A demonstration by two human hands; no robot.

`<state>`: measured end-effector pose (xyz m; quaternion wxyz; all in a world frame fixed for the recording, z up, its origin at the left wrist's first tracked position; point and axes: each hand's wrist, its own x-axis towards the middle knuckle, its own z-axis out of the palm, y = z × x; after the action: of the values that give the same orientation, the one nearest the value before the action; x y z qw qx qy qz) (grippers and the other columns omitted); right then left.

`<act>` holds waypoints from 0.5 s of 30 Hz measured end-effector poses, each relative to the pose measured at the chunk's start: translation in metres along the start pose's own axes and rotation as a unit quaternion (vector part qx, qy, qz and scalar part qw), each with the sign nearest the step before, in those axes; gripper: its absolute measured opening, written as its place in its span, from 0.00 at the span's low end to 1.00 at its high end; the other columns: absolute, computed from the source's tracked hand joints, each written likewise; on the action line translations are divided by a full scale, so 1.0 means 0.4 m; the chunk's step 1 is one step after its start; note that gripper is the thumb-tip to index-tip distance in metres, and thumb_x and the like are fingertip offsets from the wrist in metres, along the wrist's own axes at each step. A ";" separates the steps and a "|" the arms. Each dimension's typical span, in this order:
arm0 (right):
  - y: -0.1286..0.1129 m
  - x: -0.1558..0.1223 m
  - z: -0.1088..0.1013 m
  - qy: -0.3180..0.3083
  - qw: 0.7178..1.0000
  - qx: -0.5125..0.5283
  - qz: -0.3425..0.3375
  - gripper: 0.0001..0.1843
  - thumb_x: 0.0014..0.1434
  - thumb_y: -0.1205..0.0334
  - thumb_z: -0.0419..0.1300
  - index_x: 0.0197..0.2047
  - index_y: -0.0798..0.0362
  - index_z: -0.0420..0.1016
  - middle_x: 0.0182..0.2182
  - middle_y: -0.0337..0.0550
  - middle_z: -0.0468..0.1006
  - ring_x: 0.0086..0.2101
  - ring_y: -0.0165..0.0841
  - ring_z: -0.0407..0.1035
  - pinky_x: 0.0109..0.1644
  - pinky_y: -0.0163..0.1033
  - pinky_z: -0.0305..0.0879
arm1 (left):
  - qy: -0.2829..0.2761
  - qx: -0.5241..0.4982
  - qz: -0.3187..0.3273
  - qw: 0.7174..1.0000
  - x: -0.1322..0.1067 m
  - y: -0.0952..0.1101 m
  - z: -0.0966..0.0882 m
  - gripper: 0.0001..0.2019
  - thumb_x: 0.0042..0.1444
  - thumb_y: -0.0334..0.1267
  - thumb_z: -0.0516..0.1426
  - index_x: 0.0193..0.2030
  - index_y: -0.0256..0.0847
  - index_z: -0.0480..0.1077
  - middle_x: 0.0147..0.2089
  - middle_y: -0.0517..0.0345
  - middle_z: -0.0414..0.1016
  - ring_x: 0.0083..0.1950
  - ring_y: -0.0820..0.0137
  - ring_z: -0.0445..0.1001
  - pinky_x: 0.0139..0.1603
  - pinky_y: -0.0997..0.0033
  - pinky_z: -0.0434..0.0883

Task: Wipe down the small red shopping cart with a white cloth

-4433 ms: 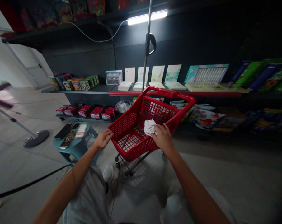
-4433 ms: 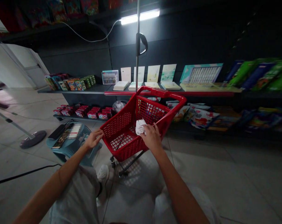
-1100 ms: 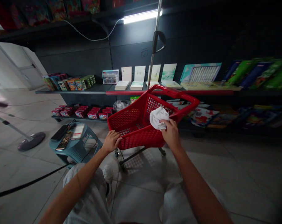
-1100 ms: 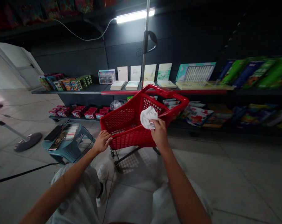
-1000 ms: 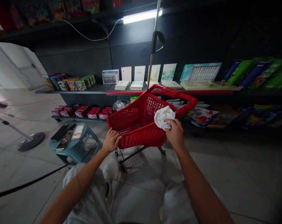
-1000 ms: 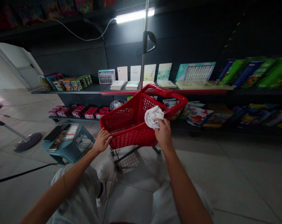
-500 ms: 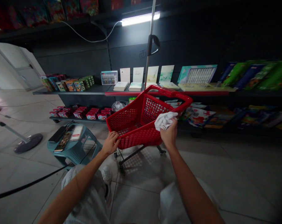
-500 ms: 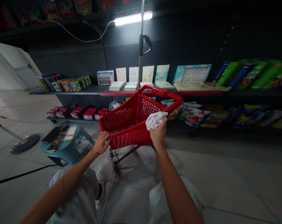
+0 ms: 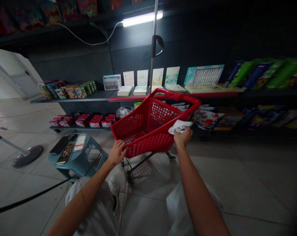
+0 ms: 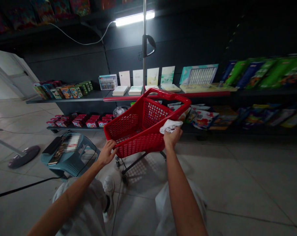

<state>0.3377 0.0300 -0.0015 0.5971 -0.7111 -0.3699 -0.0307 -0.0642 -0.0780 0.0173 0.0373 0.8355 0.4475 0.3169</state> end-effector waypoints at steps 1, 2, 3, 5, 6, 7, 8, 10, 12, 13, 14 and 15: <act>0.001 0.001 0.000 -0.026 1.000 -0.012 0.005 0.16 0.44 0.60 0.63 0.39 0.52 0.72 0.36 0.48 0.72 0.40 0.44 0.69 0.53 0.51 0.70 | 0.000 0.002 0.002 1.000 -0.001 -0.002 0.001 0.10 0.72 0.42 0.51 0.49 0.44 0.71 0.51 0.49 0.75 0.63 0.58 0.68 0.67 0.49 0.70; -0.001 -0.003 0.000 -0.055 0.998 -0.025 0.008 0.16 0.44 0.60 0.64 0.39 0.53 0.72 0.36 0.49 0.73 0.40 0.44 0.70 0.52 0.50 0.70 | 0.000 0.004 0.003 1.000 -0.001 -0.003 0.002 0.10 0.72 0.42 0.51 0.49 0.44 0.71 0.51 0.49 0.75 0.63 0.58 0.67 0.67 0.50 0.70; -0.006 -0.011 0.000 -0.083 0.996 -0.036 0.007 0.16 0.43 0.59 0.64 0.38 0.53 0.72 0.36 0.50 0.74 0.39 0.44 0.70 0.52 0.50 0.70 | -0.001 0.005 0.005 1.000 -0.001 -0.005 0.004 0.09 0.72 0.42 0.51 0.49 0.44 0.71 0.51 0.49 0.75 0.62 0.58 0.67 0.67 0.50 0.70; -0.021 -0.039 0.000 -0.128 0.991 -0.040 -0.015 0.16 0.44 0.58 0.64 0.38 0.54 0.73 0.36 0.51 0.76 0.39 0.43 0.70 0.52 0.49 0.70 | 0.000 0.007 0.007 1.000 -0.001 -0.008 0.008 0.09 0.72 0.42 0.51 0.49 0.44 0.71 0.51 0.49 0.75 0.62 0.58 0.67 0.67 0.49 0.70; -0.031 -0.058 0.000 -0.145 0.988 -0.036 -0.035 0.16 0.45 0.58 0.64 0.39 0.54 0.73 0.37 0.52 0.77 0.39 0.43 0.71 0.52 0.49 0.70 | 0.000 0.007 0.007 1.000 -0.001 -0.009 0.010 0.09 0.72 0.41 0.52 0.49 0.44 0.71 0.51 0.49 0.75 0.62 0.58 0.67 0.67 0.49 0.70; -0.041 -0.077 -0.001 -0.161 0.985 -0.031 -0.058 0.16 0.46 0.58 0.63 0.39 0.54 0.73 0.38 0.53 0.77 0.40 0.43 0.71 0.53 0.49 0.70 | 0.000 0.007 0.007 1.000 -0.001 -0.011 0.012 0.09 0.72 0.41 0.52 0.49 0.44 0.71 0.50 0.49 0.75 0.62 0.58 0.67 0.68 0.48 0.70; -0.052 -0.097 -0.002 -0.176 0.981 -0.027 -0.080 0.17 0.47 0.57 0.63 0.41 0.54 0.74 0.39 0.54 0.78 0.41 0.44 0.71 0.53 0.49 0.70 | 0.001 0.007 0.007 1.000 -0.002 -0.012 0.014 0.09 0.72 0.41 0.51 0.49 0.45 0.71 0.50 0.49 0.75 0.62 0.57 0.67 0.68 0.48 0.69; -0.073 -0.132 -0.007 -0.195 0.974 -0.024 -0.113 0.18 0.49 0.57 0.63 0.43 0.55 0.74 0.42 0.56 0.79 0.43 0.44 0.72 0.55 0.49 0.70 | 0.004 0.005 0.007 1.000 -0.002 -0.013 0.016 0.09 0.72 0.41 0.51 0.49 0.45 0.72 0.50 0.50 0.75 0.62 0.57 0.67 0.68 0.47 0.69; -0.093 -0.161 -0.015 -0.207 0.970 -0.019 -0.129 0.20 0.51 0.57 0.64 0.46 0.56 0.75 0.45 0.57 0.78 0.45 0.45 0.72 0.57 0.50 0.69 | 0.007 0.006 0.006 1.000 -0.003 -0.012 0.017 0.09 0.72 0.41 0.51 0.49 0.45 0.72 0.50 0.49 0.75 0.63 0.57 0.67 0.68 0.46 0.69; -0.103 -0.172 -0.021 -0.212 0.968 -0.016 -0.132 0.21 0.52 0.56 0.64 0.48 0.57 0.75 0.46 0.58 0.78 0.45 0.45 0.72 0.58 0.50 0.69 | 0.008 0.007 0.005 1.000 -0.003 -0.011 0.018 0.09 0.72 0.41 0.51 0.49 0.45 0.72 0.50 0.49 0.75 0.63 0.57 0.67 0.68 0.46 0.68; -0.113 -0.183 -0.026 -0.218 0.967 -0.014 -0.133 0.22 0.52 0.56 0.64 0.49 0.57 0.75 0.47 0.59 0.78 0.46 0.45 0.72 0.58 0.51 0.69 | 0.008 0.009 0.004 1.000 -0.004 -0.010 0.018 0.09 0.72 0.41 0.51 0.49 0.44 0.71 0.50 0.49 0.76 0.63 0.57 0.67 0.69 0.46 0.68; -0.123 -0.194 -0.032 -0.229 0.964 -0.012 -0.132 0.22 0.53 0.56 0.64 0.50 0.57 0.75 0.47 0.59 0.78 0.46 0.46 0.72 0.58 0.51 0.68 | 0.007 0.011 0.003 1.000 -0.004 -0.009 0.018 0.09 0.72 0.41 0.51 0.49 0.45 0.71 0.50 0.49 0.76 0.63 0.57 0.67 0.69 0.45 0.67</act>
<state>0.2588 -0.0185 0.0050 0.4786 -0.6513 -0.5868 0.0496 -0.0634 -0.0755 0.0093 0.0236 0.8346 0.4492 0.3178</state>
